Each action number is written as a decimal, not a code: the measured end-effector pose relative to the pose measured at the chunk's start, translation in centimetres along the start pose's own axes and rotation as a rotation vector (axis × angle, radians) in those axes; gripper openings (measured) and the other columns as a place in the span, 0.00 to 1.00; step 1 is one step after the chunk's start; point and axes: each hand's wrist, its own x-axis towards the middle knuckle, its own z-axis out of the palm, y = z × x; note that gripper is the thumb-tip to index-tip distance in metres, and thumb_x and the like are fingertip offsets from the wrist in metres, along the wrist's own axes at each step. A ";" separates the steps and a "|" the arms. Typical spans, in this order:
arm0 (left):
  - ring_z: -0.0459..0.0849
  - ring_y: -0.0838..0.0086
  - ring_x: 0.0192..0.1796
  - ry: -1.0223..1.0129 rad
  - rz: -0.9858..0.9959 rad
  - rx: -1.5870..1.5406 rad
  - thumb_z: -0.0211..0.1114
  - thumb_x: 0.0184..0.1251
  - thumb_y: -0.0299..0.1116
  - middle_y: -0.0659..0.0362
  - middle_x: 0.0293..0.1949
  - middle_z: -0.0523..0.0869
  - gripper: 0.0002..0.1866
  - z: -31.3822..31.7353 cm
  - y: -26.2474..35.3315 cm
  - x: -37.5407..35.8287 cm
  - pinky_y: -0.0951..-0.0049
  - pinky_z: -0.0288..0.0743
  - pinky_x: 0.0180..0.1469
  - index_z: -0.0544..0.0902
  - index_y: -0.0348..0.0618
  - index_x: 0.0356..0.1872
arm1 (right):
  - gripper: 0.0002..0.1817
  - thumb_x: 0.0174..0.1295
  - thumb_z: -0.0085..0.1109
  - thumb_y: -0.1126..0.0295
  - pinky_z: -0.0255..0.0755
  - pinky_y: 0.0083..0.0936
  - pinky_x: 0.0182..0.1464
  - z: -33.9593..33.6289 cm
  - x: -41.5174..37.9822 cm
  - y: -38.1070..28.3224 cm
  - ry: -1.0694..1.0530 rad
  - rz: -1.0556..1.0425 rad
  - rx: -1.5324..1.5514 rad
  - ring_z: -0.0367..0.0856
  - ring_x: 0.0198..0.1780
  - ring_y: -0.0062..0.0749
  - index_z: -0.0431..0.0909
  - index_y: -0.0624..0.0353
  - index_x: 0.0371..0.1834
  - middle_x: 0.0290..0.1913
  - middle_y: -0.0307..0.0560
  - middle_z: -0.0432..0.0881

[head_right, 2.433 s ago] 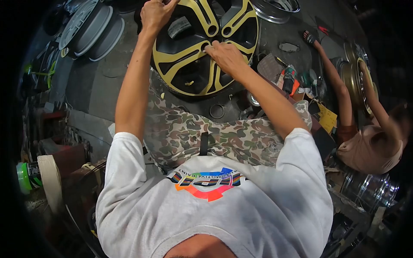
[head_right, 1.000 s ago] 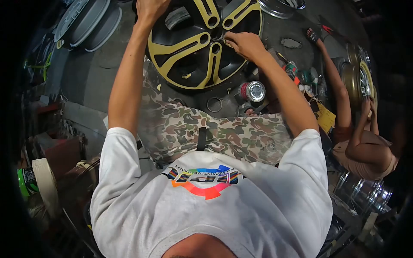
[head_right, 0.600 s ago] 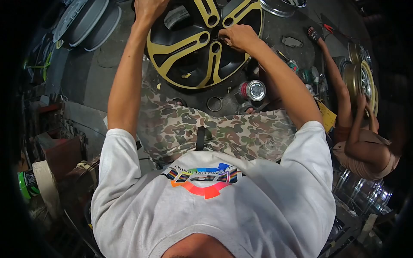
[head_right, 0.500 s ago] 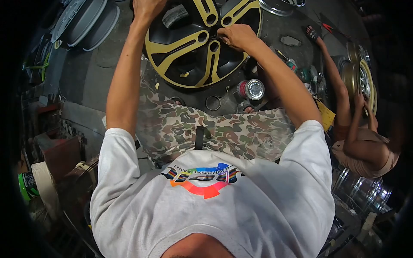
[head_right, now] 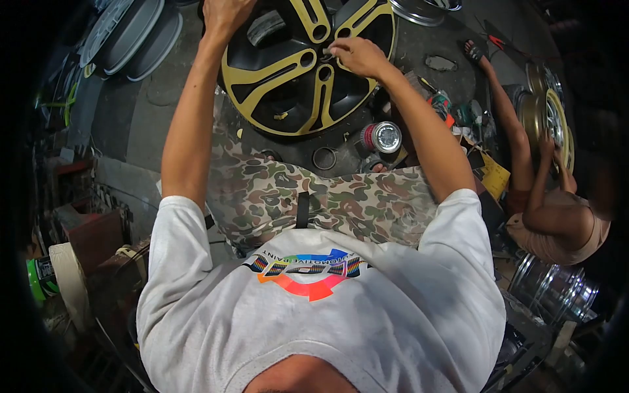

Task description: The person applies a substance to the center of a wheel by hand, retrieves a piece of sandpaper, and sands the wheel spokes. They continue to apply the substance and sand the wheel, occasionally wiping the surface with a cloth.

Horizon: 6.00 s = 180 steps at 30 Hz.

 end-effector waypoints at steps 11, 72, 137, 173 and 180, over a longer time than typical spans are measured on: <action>0.82 0.51 0.23 -0.029 -0.047 -0.029 0.75 0.66 0.53 0.45 0.19 0.80 0.28 -0.1 0.0 0.2 0.56 0.73 0.29 0.79 0.38 0.22 | 0.16 0.74 0.57 0.54 0.78 0.48 0.57 0.2 -1.1 -0.4 -0.012 -0.004 -0.273 0.87 0.52 0.54 0.87 0.43 0.55 0.44 0.52 0.91; 0.85 0.46 0.27 0.023 -0.016 -0.065 0.75 0.65 0.54 0.42 0.21 0.81 0.27 0.3 -0.4 -0.3 0.53 0.75 0.31 0.81 0.37 0.24 | 0.10 0.64 0.65 0.69 0.78 0.39 0.53 3.0 -1.2 -1.3 0.149 -0.312 -0.571 0.82 0.54 0.49 0.83 0.61 0.46 0.50 0.48 0.82; 0.80 0.78 0.34 -1.117 -0.794 -1.234 0.69 0.77 0.41 0.64 0.29 0.80 0.12 -0.5 17.1 -13.3 0.74 0.78 0.42 0.84 0.43 0.41 | 0.34 0.71 0.69 0.54 0.83 0.25 0.53 -6.9 -16.5 -3.3 0.586 -0.211 1.186 0.86 0.54 0.28 0.71 0.61 0.74 0.57 0.47 0.83; 0.88 0.81 0.41 -1.164 -0.184 -0.935 0.74 0.73 0.43 0.62 0.36 0.91 0.16 1.4 12.1 -8.0 0.80 0.80 0.47 0.90 0.38 0.45 | 0.11 0.71 0.70 0.68 0.70 0.15 0.41 -3.3 -14.4 -6.2 0.689 -0.094 0.590 0.78 0.36 0.15 0.87 0.68 0.42 0.33 0.35 0.84; 0.90 0.81 0.39 -1.121 -0.301 -1.105 0.74 0.72 0.37 0.61 0.37 0.91 0.12 0.1 12.5 -7.8 0.80 0.84 0.47 0.90 0.36 0.43 | 0.08 0.68 0.74 0.67 0.62 0.11 0.32 -4.2 -15.4 -6.6 0.370 0.166 0.977 0.71 0.30 0.06 0.85 0.58 0.38 0.29 0.27 0.79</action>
